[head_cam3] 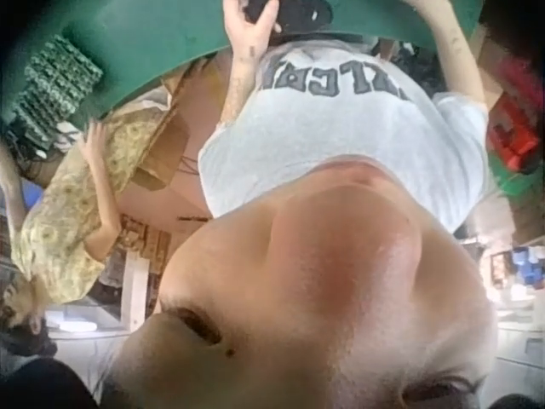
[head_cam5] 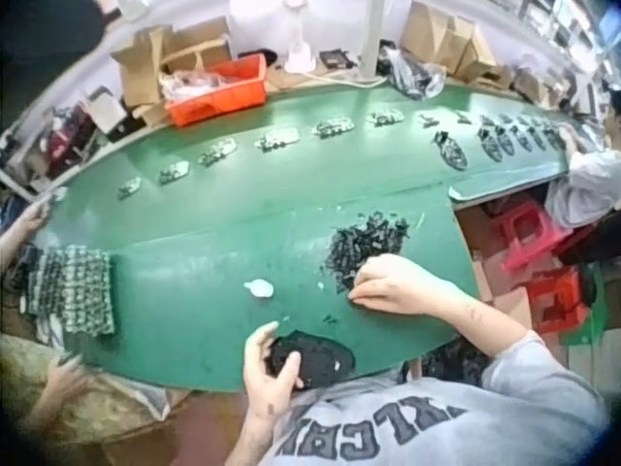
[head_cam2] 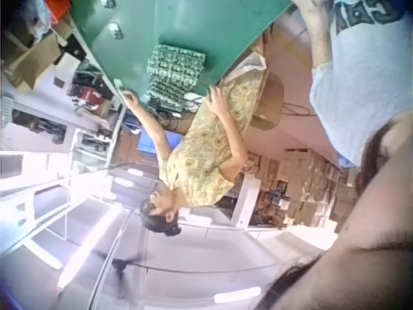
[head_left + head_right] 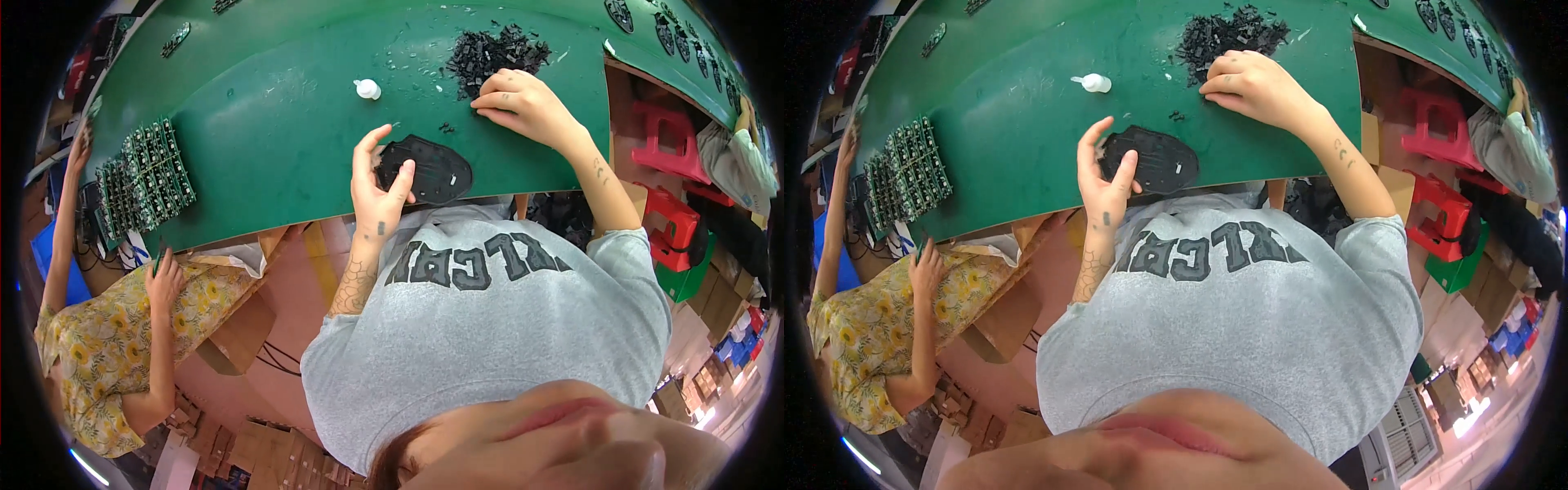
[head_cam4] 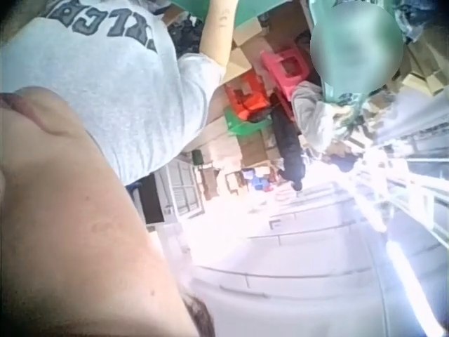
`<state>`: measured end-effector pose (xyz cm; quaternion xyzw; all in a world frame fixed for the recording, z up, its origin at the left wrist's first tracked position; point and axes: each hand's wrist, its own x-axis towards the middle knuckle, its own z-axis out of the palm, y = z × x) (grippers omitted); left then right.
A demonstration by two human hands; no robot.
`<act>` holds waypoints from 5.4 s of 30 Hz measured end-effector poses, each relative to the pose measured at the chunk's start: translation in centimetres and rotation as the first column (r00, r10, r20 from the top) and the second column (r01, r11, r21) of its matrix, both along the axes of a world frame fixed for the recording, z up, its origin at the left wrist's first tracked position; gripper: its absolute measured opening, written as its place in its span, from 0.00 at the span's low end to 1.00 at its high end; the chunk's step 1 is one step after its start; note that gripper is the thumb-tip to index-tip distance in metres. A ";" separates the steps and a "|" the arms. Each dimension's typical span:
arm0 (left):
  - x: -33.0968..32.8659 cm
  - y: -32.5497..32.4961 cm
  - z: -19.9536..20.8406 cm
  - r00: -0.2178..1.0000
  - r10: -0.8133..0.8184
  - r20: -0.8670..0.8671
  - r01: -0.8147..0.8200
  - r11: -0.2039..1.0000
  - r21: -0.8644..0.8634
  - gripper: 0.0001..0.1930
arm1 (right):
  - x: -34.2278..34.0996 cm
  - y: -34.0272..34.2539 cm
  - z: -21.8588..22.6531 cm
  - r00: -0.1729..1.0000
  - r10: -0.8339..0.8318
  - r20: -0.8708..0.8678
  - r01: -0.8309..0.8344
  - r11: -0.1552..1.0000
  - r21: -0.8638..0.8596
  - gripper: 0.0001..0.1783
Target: Assembling computer mouse components by applying glue and attaching small plastic parts to the base.
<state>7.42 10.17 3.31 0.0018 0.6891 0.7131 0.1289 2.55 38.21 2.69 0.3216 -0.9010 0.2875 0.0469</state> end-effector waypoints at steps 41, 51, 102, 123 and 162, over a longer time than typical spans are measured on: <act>-2.4 2.7 -1.8 0.939 -0.127 -0.319 0.126 0.992 -0.023 0.40 | -2.7 3.8 0.9 0.716 -0.199 0.669 0.680 0.413 -0.606 0.14; 1.0 1.5 -0.8 0.949 -0.217 -0.229 0.184 0.971 -0.155 0.30 | -16.4 21.9 -4.7 0.169 -0.976 -0.140 0.974 0.187 -0.131 0.24; 3.5 13.5 -4.1 0.072 -0.965 -0.252 -0.039 0.249 -0.968 0.31 | 27.5 23.5 -46.7 -0.715 -0.484 0.504 0.683 -0.636 0.359 0.41; 2.4 12.3 -3.2 0.168 -0.823 -0.543 0.332 0.565 -0.755 0.27 | 30.4 9.5 -18.0 0.203 -0.505 0.839 0.316 -0.778 -0.544 0.19; 7.4 -4.4 -2.7 0.993 0.106 -0.057 -0.111 0.990 -0.086 0.27 | 12.1 -3.9 -1.3 0.494 -0.731 0.472 0.859 0.495 -0.133 0.21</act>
